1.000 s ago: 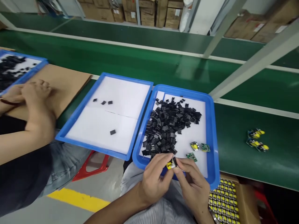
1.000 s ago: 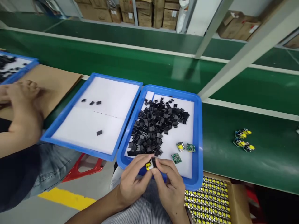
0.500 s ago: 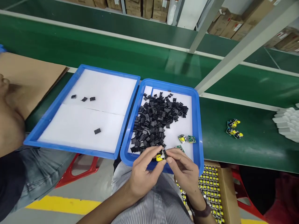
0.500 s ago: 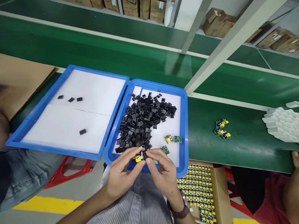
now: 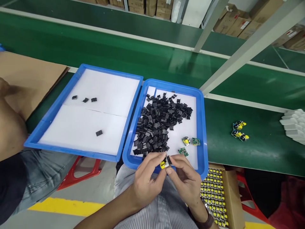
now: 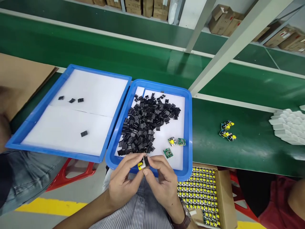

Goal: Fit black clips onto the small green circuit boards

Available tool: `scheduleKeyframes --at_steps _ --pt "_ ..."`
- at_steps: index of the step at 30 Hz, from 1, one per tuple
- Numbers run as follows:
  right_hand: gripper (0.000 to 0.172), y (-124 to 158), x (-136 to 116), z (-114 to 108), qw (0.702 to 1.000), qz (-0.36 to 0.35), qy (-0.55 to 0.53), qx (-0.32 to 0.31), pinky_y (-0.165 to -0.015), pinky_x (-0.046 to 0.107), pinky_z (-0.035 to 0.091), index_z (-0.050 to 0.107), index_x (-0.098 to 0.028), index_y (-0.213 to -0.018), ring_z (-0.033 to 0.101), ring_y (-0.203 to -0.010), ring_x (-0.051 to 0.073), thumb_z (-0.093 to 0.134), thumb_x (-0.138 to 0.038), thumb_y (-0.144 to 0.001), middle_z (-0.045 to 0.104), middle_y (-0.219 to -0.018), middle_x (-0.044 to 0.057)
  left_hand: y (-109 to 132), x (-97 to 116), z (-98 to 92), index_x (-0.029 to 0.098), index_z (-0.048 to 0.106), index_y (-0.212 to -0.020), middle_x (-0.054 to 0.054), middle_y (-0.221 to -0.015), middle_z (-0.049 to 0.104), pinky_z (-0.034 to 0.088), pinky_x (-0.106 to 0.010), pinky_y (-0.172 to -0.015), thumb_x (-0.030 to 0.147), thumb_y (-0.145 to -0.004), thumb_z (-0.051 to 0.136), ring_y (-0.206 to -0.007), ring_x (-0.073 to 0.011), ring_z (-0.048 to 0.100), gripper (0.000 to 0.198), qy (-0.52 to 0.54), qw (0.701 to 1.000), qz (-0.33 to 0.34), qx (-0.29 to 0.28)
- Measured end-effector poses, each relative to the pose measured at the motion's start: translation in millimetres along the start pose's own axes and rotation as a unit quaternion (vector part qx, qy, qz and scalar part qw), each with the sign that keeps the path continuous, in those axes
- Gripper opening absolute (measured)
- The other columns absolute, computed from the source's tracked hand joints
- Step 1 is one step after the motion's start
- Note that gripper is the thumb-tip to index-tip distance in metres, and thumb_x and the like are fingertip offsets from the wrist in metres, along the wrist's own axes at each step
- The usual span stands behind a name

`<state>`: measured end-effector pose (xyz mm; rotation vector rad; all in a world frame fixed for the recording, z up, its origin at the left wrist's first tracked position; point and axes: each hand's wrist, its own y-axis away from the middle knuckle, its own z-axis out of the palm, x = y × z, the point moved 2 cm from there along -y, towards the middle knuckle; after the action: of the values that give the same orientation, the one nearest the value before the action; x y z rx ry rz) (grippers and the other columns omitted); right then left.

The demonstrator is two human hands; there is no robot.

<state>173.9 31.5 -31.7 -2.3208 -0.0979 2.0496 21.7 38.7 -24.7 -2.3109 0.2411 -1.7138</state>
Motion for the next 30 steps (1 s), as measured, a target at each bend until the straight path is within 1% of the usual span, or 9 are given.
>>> scheduleKeyframes --at_steps 6,12,15,19,21,22,24,27,30 --pt "0.028 3 -1 2 0.999 -0.012 0.048 -0.014 -0.087 0.036 0.061 0.074 -0.028 -0.112 0.069 -0.099 0.020 0.069 -0.010 -0.091 0.072 -0.104 0.006 7 -3 1.9 0.016 0.063 -0.133 -0.010 -0.119 0.072 0.061 -0.033 -0.097 -0.004 -0.086 0.064 -0.111 -0.0191 0.069 0.051 -0.007 1.000 0.027 0.003" --pt "0.033 1 6 1 0.999 -0.006 0.018 -0.026 -0.093 0.036 0.058 0.071 -0.031 -0.118 0.065 -0.106 0.019 0.067 -0.011 -0.093 0.068 -0.110 0.005 0 -3 1.5 0.016 0.063 -0.133 -0.009 -0.119 0.072 0.060 -0.031 -0.098 -0.003 -0.088 0.063 -0.112 -0.0179 0.069 0.049 -0.025 0.999 0.030 -0.012" --pt "0.034 1 6 4 1.000 -0.002 0.001 -0.012 -0.091 0.036 0.058 0.070 -0.030 -0.120 0.065 -0.104 0.020 0.073 -0.015 -0.090 0.068 -0.110 0.005 -5 -4 0.9 0.017 0.063 -0.132 -0.009 -0.122 0.071 0.060 -0.029 -0.100 -0.001 -0.089 0.064 -0.114 -0.0178 0.069 0.047 -0.036 0.998 0.037 -0.021" --pt "0.025 -6 6 1 0.999 -0.013 0.033 0.024 -0.084 0.034 0.058 0.070 -0.028 -0.110 0.068 -0.092 0.019 0.077 -0.021 -0.087 0.070 -0.099 0.003 -10 -9 10.5 0.018 0.061 -0.136 -0.008 -0.126 0.069 0.059 -0.032 -0.104 -0.002 -0.090 0.062 -0.119 -0.0194 0.067 0.050 -0.039 0.993 0.094 -0.051" --pt "0.019 -16 12 -19 0.995 -0.018 0.079 0.050 -0.081 0.034 0.059 0.070 -0.026 -0.107 0.069 -0.089 0.020 0.074 -0.026 -0.088 0.071 -0.096 0.003 -13 -12 18.6 0.018 0.057 -0.142 -0.009 -0.132 0.067 0.056 -0.031 -0.108 0.004 -0.092 0.065 -0.122 -0.0197 0.066 0.052 -0.058 0.990 0.093 -0.090" --pt "0.017 -23 16 -37 0.992 -0.019 0.108 0.070 -0.082 0.035 0.059 0.070 -0.026 -0.107 0.070 -0.091 0.020 0.071 -0.028 -0.090 0.071 -0.098 0.004 -15 -13 21.9 0.018 0.054 -0.145 -0.010 -0.137 0.065 0.054 -0.031 -0.111 0.009 -0.093 0.067 -0.125 -0.0203 0.065 0.054 -0.070 0.988 0.087 -0.108" --pt "0.015 -39 29 -85 0.977 -0.009 0.175 0.124 -0.089 0.038 0.057 0.071 -0.023 -0.106 0.069 -0.098 0.022 0.064 -0.030 -0.095 0.072 -0.103 0.007 -18 -15 24.6 0.016 0.052 -0.148 -0.012 -0.144 0.060 0.050 -0.032 -0.116 0.018 -0.093 0.070 -0.130 -0.0222 0.062 0.057 -0.089 0.985 0.079 -0.123" --pt "0.023 -61 55 -170 0.925 0.020 0.306 0.225 -0.094 0.046 0.052 0.069 -0.020 -0.092 0.065 -0.096 0.025 0.056 -0.039 -0.096 0.070 -0.098 0.009 -24 -18 20.6 0.018 0.059 -0.140 -0.009 -0.141 0.061 0.047 -0.031 -0.119 0.017 -0.095 0.068 -0.129 -0.0207 0.062 0.046 -0.096 0.985 0.093 -0.111" --pt "0.035 -76 83 -229 0.880 0.028 0.391 0.269 -0.101 0.059 0.044 0.067 -0.019 -0.086 0.061 -0.101 0.032 0.053 -0.051 -0.094 0.069 -0.096 0.013 -30 -23 15.7 0.019 0.065 -0.131 -0.008 -0.135 0.064 0.048 -0.029 -0.117 0.014 -0.096 0.066 -0.125 -0.0191 0.063 0.036 -0.089 0.982 0.124 -0.111"
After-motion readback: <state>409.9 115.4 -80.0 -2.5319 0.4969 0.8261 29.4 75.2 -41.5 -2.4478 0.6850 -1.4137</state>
